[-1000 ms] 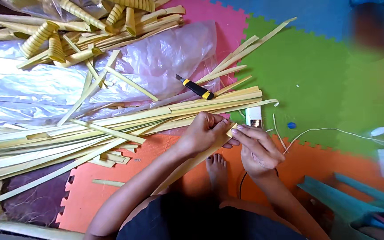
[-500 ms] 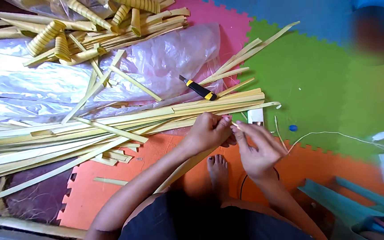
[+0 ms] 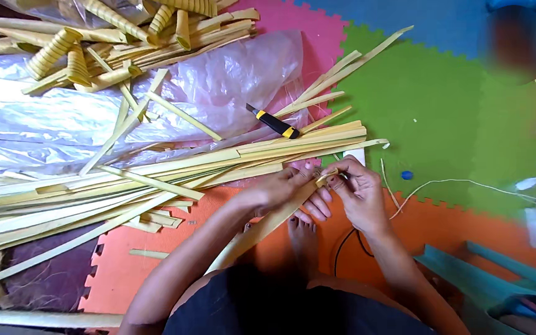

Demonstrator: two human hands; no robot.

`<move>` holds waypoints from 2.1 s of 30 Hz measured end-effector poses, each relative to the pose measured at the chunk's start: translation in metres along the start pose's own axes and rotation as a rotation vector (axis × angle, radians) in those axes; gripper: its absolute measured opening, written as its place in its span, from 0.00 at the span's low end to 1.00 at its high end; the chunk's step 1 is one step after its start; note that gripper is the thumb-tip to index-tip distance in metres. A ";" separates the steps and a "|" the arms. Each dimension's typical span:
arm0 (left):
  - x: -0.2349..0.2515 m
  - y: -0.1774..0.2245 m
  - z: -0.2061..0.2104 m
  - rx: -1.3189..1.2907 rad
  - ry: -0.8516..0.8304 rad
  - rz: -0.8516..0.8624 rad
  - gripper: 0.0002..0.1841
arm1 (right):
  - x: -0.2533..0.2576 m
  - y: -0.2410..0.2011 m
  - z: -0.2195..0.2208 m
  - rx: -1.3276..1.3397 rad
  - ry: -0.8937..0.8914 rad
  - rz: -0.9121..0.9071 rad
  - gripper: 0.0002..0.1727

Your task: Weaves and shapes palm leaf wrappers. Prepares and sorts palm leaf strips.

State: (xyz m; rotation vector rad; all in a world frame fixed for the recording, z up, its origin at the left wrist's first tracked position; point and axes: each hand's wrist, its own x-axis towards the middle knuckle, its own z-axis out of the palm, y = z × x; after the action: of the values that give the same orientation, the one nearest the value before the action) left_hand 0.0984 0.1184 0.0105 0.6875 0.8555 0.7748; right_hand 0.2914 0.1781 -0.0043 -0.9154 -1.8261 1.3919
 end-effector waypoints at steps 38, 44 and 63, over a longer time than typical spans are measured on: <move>0.015 -0.013 -0.006 0.464 0.160 0.195 0.14 | -0.032 0.006 0.015 0.675 0.201 0.650 0.14; 0.022 -0.016 0.004 0.640 0.292 0.199 0.08 | -0.042 0.004 0.014 0.994 0.004 0.874 0.20; 0.022 -0.035 -0.007 0.789 0.147 0.274 0.12 | -0.047 0.008 0.022 0.865 0.185 0.852 0.17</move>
State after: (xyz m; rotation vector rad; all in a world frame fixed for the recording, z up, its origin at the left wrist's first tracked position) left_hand 0.1129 0.1191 -0.0288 1.4816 1.2300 0.7261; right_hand 0.2996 0.1292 -0.0205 -1.2943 -0.5039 2.2196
